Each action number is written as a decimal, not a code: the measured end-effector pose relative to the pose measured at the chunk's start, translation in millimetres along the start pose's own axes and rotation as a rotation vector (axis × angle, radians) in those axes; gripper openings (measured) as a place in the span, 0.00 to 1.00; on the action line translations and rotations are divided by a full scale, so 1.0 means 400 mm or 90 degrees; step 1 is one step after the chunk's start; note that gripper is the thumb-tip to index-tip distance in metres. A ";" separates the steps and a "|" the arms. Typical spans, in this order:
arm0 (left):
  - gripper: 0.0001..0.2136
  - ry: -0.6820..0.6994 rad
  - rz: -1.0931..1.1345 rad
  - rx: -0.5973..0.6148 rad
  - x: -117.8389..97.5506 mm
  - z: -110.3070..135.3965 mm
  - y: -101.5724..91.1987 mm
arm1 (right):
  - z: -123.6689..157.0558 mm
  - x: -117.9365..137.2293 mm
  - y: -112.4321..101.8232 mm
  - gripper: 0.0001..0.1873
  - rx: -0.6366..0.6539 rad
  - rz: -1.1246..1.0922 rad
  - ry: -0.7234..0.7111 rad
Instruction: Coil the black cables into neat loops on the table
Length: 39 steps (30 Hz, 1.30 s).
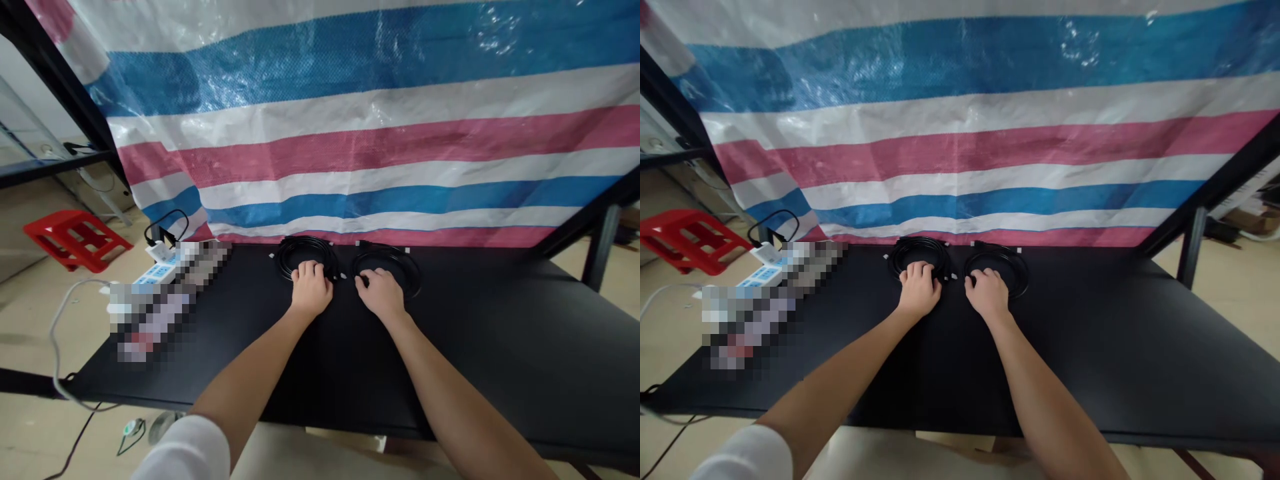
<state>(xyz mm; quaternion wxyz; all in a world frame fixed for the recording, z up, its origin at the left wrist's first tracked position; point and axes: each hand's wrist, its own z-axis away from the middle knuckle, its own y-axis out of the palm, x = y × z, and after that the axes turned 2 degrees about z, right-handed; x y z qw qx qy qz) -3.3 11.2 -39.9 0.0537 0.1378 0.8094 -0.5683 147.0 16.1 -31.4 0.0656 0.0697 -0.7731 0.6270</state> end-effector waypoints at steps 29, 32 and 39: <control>0.22 0.051 -0.009 0.040 0.003 -0.008 0.016 | -0.007 0.004 0.070 0.13 -0.089 -0.011 -0.175; 0.22 0.048 0.014 0.038 0.011 -0.008 0.021 | -0.011 0.000 0.092 0.12 -0.134 -0.015 -0.190; 0.20 0.059 0.065 0.032 0.029 -0.010 0.032 | -0.014 0.000 0.110 0.15 -0.170 -0.005 -0.227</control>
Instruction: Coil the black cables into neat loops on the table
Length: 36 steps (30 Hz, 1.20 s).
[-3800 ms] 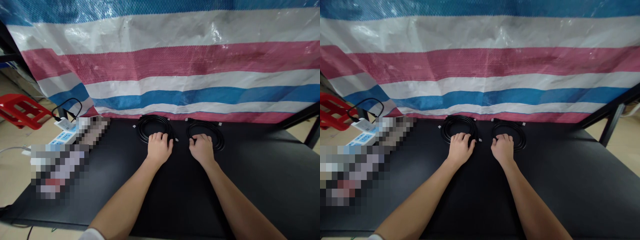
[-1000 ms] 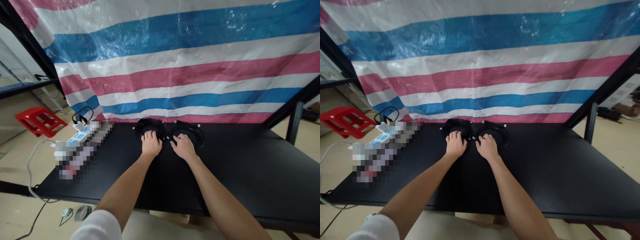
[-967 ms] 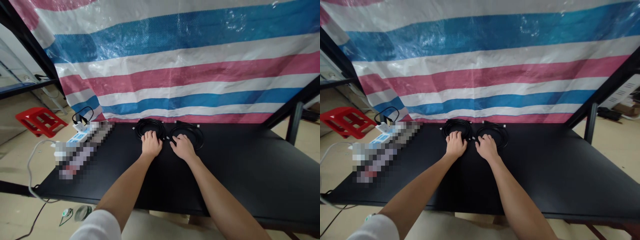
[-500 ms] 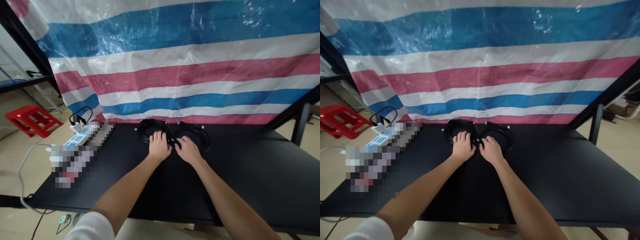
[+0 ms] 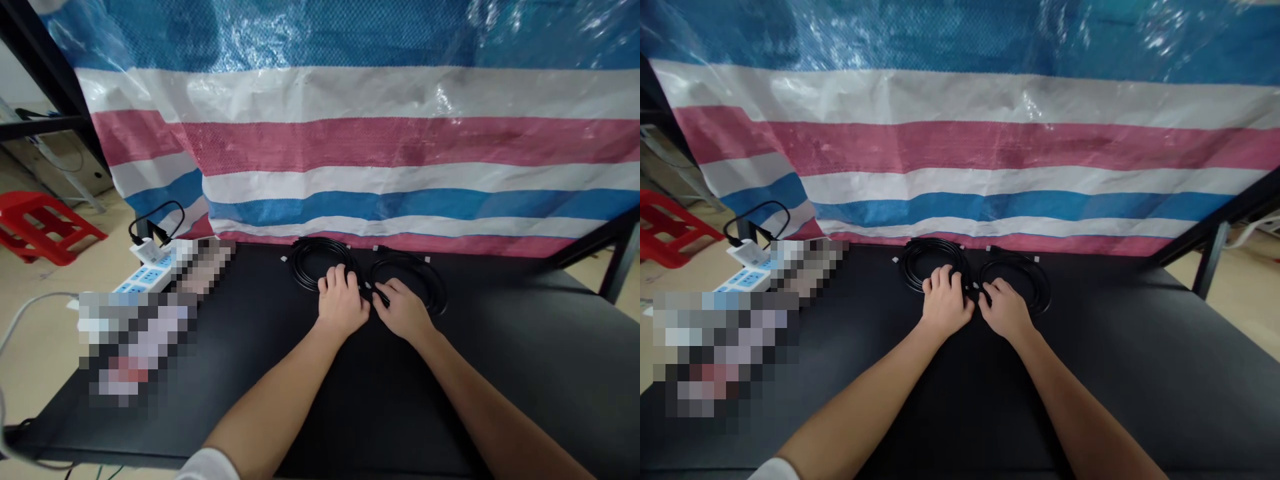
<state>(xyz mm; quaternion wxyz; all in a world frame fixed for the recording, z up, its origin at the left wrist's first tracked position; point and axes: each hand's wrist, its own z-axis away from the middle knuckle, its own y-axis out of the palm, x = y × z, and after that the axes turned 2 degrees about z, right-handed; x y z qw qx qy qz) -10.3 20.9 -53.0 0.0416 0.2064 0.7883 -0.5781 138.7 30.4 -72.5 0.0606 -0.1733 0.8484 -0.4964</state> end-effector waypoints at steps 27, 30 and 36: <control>0.19 -0.054 -0.007 0.035 -0.009 0.004 -0.020 | -0.047 -0.152 -0.062 0.15 0.074 -0.035 0.573; 0.22 -0.063 -0.012 0.036 -0.016 0.002 -0.021 | -0.041 -0.170 -0.071 0.09 -0.007 -0.133 0.599; 0.23 -0.058 0.006 -0.005 -0.018 0.013 -0.024 | -0.030 -0.190 -0.075 0.07 -0.243 -0.420 0.622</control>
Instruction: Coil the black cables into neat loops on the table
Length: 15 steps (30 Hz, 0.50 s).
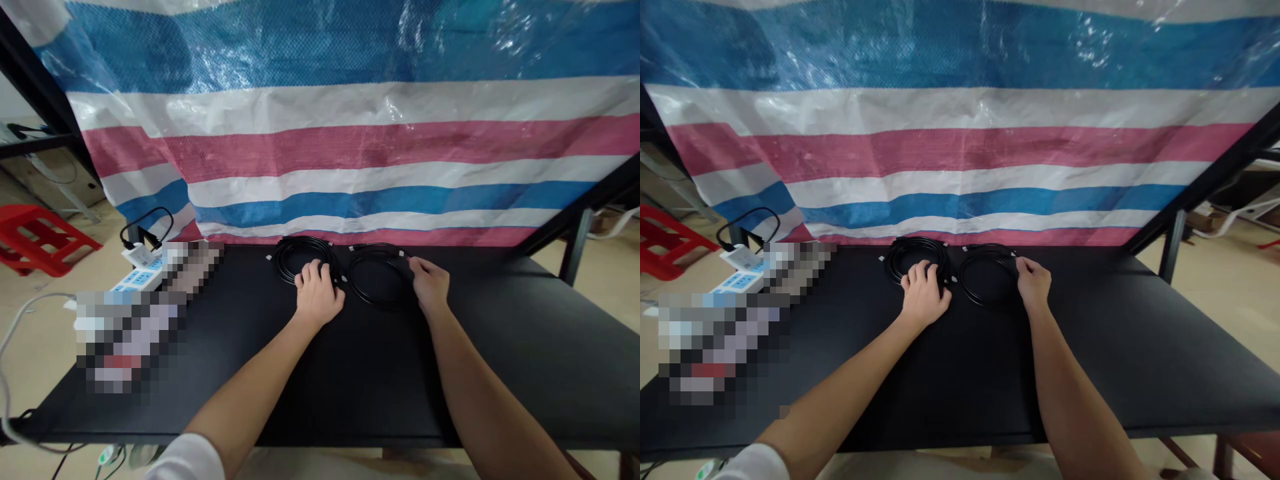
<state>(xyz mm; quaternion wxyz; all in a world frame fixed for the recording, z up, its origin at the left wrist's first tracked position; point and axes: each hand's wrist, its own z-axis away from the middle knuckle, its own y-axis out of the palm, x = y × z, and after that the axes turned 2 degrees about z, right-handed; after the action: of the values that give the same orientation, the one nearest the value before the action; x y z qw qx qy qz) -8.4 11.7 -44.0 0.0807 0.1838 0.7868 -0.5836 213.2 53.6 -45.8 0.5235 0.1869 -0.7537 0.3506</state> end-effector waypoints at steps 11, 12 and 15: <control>0.13 0.091 0.166 0.001 -0.151 -0.107 -0.067 | 0.013 0.024 -0.019 0.19 0.137 -0.329 -0.102; 0.09 0.080 0.167 0.031 -0.172 -0.118 -0.073 | 0.015 0.028 -0.023 0.19 0.146 -0.340 -0.100; 0.08 0.044 0.173 0.074 -0.200 -0.131 -0.094 | 0.009 0.033 -0.035 0.22 0.159 -0.397 -0.050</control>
<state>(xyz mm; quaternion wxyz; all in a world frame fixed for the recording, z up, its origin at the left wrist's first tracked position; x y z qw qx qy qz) 55.2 36.2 32.6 0.1208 0.3128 0.7217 -0.6055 214.8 42.5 -29.9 0.5493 0.4847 -0.6308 0.2557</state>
